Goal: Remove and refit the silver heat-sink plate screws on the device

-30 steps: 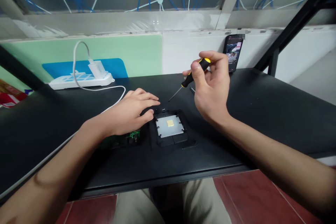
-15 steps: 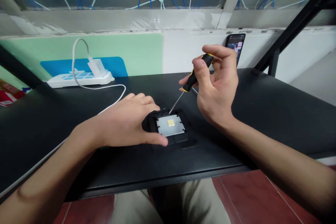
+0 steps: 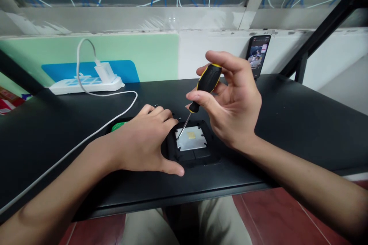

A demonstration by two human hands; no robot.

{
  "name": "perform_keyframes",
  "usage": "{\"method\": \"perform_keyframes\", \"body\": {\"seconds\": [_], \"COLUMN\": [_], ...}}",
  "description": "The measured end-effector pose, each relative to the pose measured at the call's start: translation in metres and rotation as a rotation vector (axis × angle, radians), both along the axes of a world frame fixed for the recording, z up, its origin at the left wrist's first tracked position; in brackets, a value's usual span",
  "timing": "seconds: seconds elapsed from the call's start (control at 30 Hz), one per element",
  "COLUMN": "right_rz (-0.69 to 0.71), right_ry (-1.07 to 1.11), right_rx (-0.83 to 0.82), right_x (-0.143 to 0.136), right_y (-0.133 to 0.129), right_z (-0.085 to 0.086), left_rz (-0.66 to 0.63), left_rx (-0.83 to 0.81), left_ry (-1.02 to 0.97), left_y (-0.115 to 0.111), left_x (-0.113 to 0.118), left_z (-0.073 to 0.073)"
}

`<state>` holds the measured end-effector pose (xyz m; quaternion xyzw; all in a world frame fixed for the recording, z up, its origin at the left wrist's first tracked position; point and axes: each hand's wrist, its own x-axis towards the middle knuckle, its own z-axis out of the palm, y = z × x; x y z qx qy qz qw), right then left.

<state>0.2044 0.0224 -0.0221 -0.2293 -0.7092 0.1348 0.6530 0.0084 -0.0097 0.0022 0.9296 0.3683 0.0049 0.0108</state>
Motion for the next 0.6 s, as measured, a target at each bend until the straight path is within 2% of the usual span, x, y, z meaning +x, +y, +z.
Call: {"method": "perform_keyframes", "body": {"seconds": [0.6], "right_rz": [0.031], "right_ry": [0.017], "right_rx": [-0.043], "right_x": [-0.001], "right_y": [-0.0053], "right_z": [0.0], "left_rz": [-0.03], "left_rx": [-0.012], "left_ry": [-0.036], "left_y": [0.001], "left_x": [0.0016], "left_z": [-0.0016]}}
